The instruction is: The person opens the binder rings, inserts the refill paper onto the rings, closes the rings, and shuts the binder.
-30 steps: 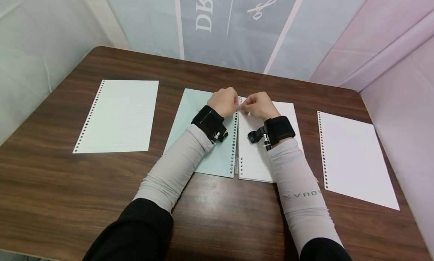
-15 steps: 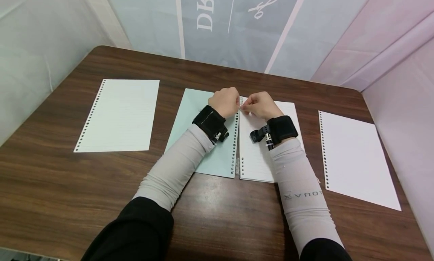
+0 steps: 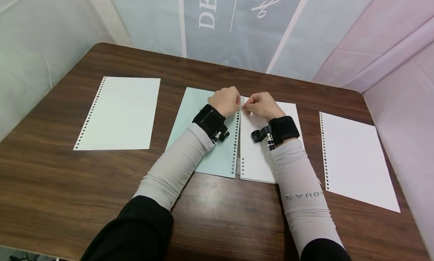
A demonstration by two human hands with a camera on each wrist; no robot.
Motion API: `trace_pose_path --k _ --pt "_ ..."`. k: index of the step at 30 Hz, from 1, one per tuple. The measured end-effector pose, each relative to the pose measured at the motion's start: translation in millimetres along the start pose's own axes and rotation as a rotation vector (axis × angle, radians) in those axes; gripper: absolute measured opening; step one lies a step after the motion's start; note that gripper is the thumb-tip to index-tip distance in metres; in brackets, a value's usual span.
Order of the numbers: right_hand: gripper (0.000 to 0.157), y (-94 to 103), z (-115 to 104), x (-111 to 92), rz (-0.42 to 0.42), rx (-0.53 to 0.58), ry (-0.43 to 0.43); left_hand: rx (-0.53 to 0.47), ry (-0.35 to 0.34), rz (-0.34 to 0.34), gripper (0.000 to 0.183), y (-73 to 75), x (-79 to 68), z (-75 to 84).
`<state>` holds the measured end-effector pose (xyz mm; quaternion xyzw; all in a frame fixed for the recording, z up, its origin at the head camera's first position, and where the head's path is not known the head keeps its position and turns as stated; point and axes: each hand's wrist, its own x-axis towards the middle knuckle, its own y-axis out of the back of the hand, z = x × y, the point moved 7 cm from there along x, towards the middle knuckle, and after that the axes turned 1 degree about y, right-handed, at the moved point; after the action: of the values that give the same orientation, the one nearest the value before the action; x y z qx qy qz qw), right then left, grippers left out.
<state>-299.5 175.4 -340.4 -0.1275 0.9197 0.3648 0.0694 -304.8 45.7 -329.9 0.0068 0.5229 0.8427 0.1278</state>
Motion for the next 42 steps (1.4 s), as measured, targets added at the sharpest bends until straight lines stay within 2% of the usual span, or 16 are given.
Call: trace_pose_path --k 3,7,10,15,20,26,37,42 --pt "0.015 -1.7 2.0 0.6 -0.014 0.015 -0.014 -0.02 -0.008 -0.024 0.028 -3.1 1.9 -1.9" --pt "0.015 -4.8 8.0 1.3 -0.037 0.051 -0.077 -0.069 -0.007 -0.134 0.028 -9.7 2.9 -7.0" --pt "0.018 -4.1 6.8 5.4 -0.025 0.098 -0.095 -0.085 0.014 -0.184 0.023 -6.7 3.8 -9.2" --pt "0.021 1.5 -3.7 16.1 0.042 0.092 -0.055 -0.075 0.011 -0.127 0.017 4.2 12.6 -2.8" --pt "0.018 -1.2 -9.0 22.1 0.037 0.019 -0.039 -0.063 0.008 -0.071 0.019 1.8 17.7 0.9" --pt "0.014 -1.1 -8.5 24.9 0.043 0.018 -0.055 -0.064 0.008 0.004 0.022 4.3 17.5 2.2" --pt "0.014 -2.6 -7.6 25.6 0.012 0.002 -0.064 -0.077 0.024 -0.013 0.025 0.1 20.1 -0.4" --pt "0.014 -2.7 -8.4 28.8 -0.007 -0.071 -0.039 -0.059 0.006 -0.011 0.025 0.2 20.5 0.7"
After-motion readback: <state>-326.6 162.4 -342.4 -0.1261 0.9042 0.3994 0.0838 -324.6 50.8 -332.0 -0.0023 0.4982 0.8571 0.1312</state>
